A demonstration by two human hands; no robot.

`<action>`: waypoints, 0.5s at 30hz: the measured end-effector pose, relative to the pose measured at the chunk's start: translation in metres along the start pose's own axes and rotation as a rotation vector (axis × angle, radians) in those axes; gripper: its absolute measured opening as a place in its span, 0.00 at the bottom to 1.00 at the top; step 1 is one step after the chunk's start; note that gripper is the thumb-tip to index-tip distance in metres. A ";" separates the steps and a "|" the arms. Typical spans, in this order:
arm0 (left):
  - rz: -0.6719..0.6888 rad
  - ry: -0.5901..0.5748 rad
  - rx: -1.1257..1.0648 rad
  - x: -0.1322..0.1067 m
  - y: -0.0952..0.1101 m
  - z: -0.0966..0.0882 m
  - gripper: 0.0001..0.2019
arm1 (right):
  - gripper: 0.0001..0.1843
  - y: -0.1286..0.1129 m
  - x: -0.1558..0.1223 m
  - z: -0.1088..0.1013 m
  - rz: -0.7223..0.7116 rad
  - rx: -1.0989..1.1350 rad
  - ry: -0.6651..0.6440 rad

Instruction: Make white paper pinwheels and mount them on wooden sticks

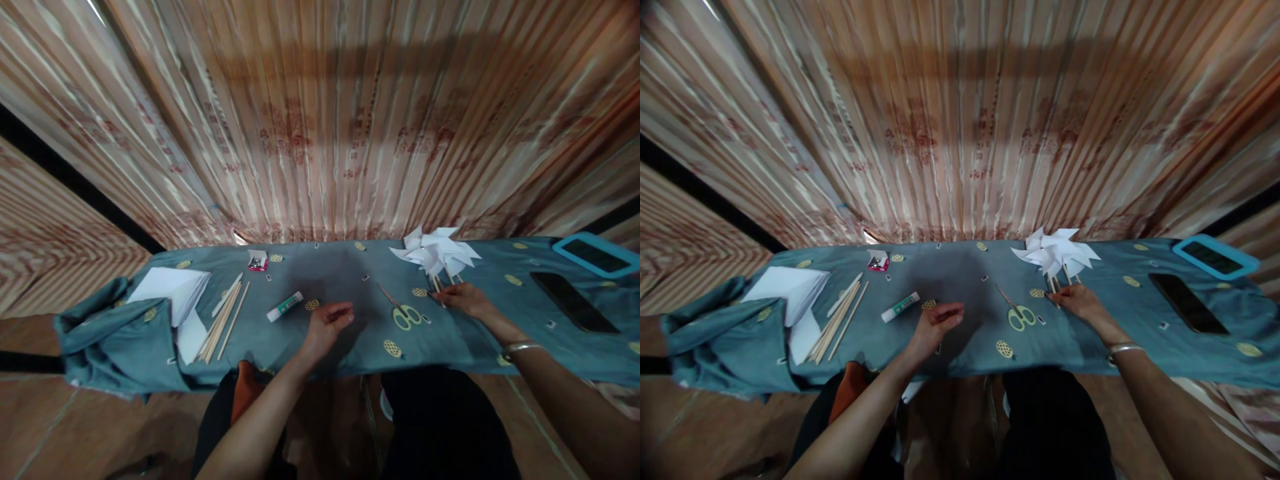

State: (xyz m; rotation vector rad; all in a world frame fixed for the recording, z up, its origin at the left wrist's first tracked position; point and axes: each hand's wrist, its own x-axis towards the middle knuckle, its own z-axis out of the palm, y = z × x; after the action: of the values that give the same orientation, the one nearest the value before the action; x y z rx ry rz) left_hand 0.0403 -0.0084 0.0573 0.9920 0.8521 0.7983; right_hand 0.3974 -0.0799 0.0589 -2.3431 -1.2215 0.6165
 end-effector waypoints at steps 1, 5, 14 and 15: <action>0.001 -0.008 0.009 -0.001 0.000 -0.001 0.21 | 0.18 0.001 0.002 0.001 0.006 -0.007 -0.001; 0.010 -0.038 0.018 -0.005 -0.001 -0.006 0.19 | 0.19 0.003 -0.002 -0.002 -0.012 -0.064 0.028; 0.085 -0.103 0.220 -0.023 -0.019 -0.013 0.11 | 0.07 -0.086 -0.086 0.016 -0.227 -0.184 0.176; 0.102 -0.117 0.301 -0.026 -0.021 -0.013 0.11 | 0.10 -0.112 -0.103 0.022 -0.318 -0.063 0.102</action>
State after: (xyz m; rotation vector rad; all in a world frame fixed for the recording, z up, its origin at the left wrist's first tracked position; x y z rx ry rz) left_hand 0.0207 -0.0330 0.0400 1.3445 0.8397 0.7023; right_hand 0.2593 -0.1033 0.1222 -2.1341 -1.5415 0.3516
